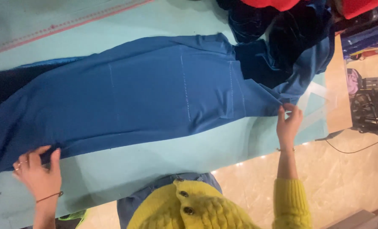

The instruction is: Using a long ruler and tailor's chalk to mark cutting lines on a piece of blue fabric laid out on a work table.

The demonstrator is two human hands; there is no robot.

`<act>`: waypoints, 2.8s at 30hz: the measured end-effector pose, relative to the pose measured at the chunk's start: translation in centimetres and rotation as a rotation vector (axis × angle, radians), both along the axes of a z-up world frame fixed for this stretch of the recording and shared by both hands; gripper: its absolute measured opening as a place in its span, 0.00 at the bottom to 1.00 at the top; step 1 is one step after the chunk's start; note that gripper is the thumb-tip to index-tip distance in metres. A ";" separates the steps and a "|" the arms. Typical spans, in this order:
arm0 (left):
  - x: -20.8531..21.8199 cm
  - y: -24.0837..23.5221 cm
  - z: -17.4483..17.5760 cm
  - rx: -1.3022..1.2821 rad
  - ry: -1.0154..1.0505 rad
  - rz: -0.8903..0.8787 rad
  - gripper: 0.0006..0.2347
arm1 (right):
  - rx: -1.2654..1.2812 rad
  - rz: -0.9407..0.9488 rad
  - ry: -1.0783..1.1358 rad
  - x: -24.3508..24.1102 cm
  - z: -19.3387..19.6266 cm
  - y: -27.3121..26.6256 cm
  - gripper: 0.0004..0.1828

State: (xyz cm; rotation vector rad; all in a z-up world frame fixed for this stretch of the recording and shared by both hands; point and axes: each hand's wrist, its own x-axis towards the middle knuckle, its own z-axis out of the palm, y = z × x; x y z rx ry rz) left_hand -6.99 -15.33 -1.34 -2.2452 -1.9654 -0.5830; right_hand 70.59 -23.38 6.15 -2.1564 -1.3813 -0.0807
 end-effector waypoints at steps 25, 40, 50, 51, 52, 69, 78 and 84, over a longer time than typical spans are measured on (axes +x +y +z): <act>-2.9 20.6 4.0 -0.896 0.254 -0.050 0.31 | -0.839 0.360 0.249 1.7 5.6 12.5 0.18; -1.3 16.0 11.3 -1.535 -0.384 0.285 0.14 | -1.283 0.212 0.406 1.9 11.7 11.3 0.34; 2.5 13.4 16.0 -1.563 -0.660 0.415 0.24 | -1.408 -0.232 0.445 -2.6 15.0 10.7 0.60; 1.6 13.4 15.0 -1.563 -0.661 0.420 0.24 | -1.412 -0.227 0.444 -1.6 14.1 10.7 0.60; 0.8 13.5 14.0 -1.603 -0.659 0.394 0.20 | -1.400 -0.109 0.384 -0.6 13.3 10.6 0.48; 2.5 12.6 16.2 -1.531 -0.117 0.339 0.30 | -1.300 -0.203 0.336 -3.5 13.3 10.3 0.46; -3.0 12.4 5.6 -1.461 -0.044 0.372 0.29 | -1.263 -0.011 0.213 2.0 7.4 8.6 0.56; -4.3 12.2 3.6 -1.442 0.126 0.271 0.26 | -1.155 0.031 0.218 2.5 5.9 7.8 0.47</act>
